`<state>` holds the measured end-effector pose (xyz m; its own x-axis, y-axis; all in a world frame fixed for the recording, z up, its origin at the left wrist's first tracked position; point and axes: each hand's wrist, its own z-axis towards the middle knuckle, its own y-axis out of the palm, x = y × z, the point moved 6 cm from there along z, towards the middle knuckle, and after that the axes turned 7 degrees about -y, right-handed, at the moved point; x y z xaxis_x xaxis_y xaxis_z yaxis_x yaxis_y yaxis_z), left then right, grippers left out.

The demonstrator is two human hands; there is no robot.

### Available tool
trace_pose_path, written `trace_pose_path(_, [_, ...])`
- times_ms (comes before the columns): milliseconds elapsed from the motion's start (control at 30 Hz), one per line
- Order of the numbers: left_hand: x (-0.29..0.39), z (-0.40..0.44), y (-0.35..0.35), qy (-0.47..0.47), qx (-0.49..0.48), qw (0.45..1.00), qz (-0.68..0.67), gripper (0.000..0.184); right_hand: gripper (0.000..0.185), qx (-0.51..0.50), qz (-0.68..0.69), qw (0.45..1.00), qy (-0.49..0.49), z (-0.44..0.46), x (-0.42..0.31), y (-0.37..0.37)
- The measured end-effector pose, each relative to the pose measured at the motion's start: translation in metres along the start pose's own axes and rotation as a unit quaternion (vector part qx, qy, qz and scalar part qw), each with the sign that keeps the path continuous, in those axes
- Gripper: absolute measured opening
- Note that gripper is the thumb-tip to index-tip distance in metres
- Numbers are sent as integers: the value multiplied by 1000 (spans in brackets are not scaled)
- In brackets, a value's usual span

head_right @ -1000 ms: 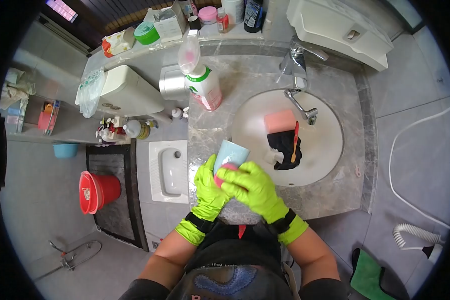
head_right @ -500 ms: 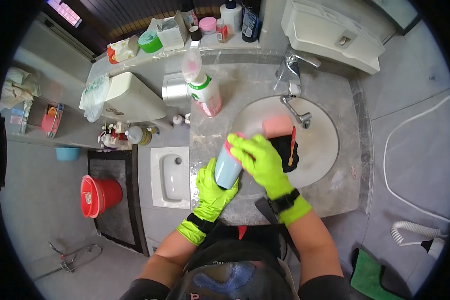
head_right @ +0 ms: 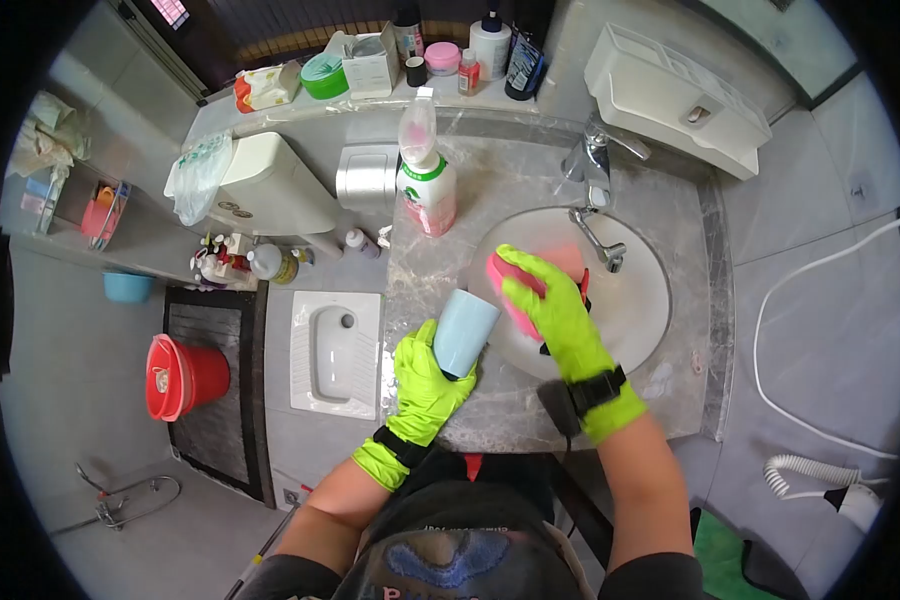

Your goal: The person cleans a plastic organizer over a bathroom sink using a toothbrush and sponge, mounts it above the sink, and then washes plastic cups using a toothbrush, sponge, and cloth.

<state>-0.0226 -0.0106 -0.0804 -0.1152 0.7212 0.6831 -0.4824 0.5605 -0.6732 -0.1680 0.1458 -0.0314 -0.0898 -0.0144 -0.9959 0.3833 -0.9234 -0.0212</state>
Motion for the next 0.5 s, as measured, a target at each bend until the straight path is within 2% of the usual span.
trace_pose_path(33, [2, 0, -1, 3, 1, 1000, -6, 93, 40, -55, -105, 993, -17, -13, -16, 10])
trace_pose_path(100, [7, 2, -7, 13, 1, 1000, -16, 94, 45, -161, -304, 937, -52, -42, -48, 39])
trace_pose_path(167, [6, 4, -6, 11, -14, 999, -29, 90, 51, -188, -315, 922, -124, -64, -27, 61])
trace_pose_path(200, [6, 2, -4, 9, -23, 999, -36, 88, 49, -126, -297, 935, -149, -47, -45, 59])
trace_pose_path(233, [10, 2, -4, 8, -29, 999, -23, 88, 50, -54, -314, 939, -125, -28, -37, 45])
trace_pose_path(300, [19, 7, -5, 10, -41, 999, 2, 87, 50, -26, -298, 941, -158, 0, -20, 27])
trace_pose_path(367, [16, 8, -2, 11, -33, 999, -23, 87, 53, -117, -356, 925, -68, -27, -33, 49])
trace_pose_path(433, [10, 9, 1, 3, -42, 998, -50, 88, 53, -137, -275, 943, -129, -57, -31, 65])
trace_pose_path(467, [9, 4, -2, 4, -44, 996, -75, 89, 56, -113, -309, 931, -160, -54, -32, 54])
trace_pose_path(500, [13, 7, -6, 10, -42, 997, -66, 84, 59, -104, -305, 943, -86, -38, -18, 34])
